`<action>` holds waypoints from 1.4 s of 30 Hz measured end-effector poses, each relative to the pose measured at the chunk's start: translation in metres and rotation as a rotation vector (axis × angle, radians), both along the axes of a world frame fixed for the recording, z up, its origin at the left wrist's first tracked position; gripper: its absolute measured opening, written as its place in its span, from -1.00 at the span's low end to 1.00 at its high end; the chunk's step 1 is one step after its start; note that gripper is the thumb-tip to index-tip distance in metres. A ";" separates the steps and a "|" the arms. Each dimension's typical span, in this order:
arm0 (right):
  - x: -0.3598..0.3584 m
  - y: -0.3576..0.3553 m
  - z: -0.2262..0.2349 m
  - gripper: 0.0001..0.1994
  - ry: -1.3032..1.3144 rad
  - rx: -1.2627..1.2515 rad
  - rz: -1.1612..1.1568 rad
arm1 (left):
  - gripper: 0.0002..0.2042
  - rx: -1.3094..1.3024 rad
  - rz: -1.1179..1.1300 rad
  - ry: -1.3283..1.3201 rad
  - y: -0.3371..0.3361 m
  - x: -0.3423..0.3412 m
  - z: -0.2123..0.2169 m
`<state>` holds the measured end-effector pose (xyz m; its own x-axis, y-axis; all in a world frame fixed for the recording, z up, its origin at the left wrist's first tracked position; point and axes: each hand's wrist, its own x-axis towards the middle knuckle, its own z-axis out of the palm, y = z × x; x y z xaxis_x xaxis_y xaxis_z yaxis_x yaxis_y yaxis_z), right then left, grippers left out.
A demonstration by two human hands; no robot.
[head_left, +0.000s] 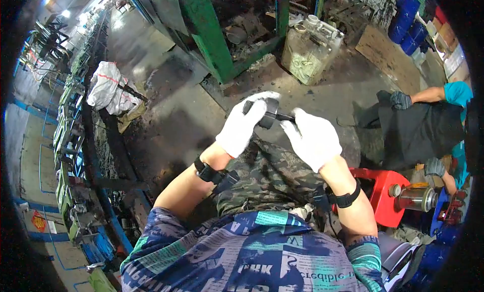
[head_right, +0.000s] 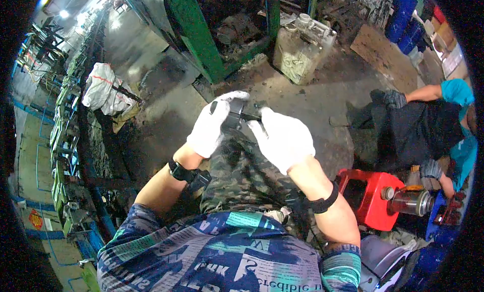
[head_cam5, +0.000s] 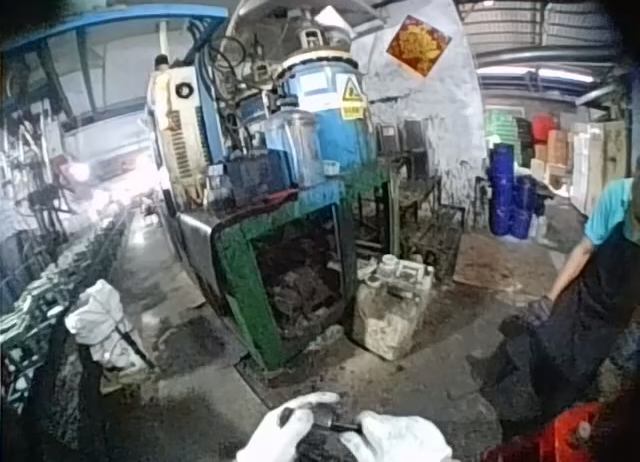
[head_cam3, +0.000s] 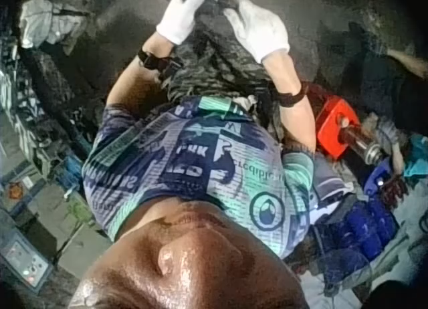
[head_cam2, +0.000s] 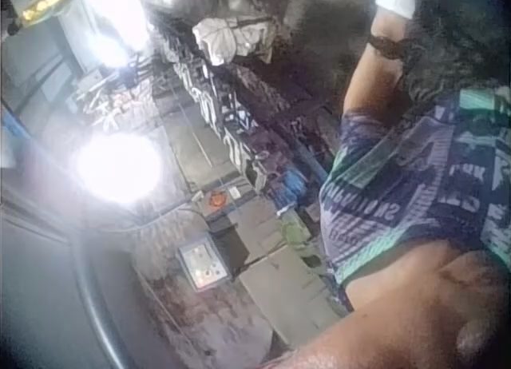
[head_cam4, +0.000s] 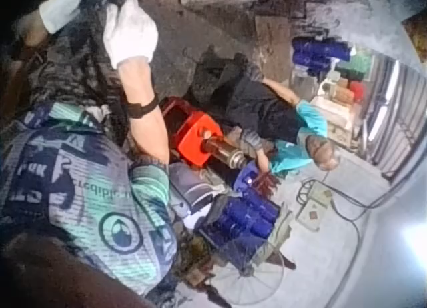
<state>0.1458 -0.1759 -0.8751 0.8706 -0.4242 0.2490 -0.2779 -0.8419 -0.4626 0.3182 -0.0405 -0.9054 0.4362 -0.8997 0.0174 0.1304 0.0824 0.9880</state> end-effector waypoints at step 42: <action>0.044 -0.017 0.025 -0.73 0.113 -0.014 0.152 | -0.39 0.055 0.059 -1.033 -0.013 0.061 0.041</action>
<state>0.1894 -0.1927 -0.8504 0.9471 -0.2831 0.1512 -0.1967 -0.8842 -0.4236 0.3790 -0.0537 -0.8639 0.2755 -0.8884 0.3672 -0.7855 0.0121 0.6187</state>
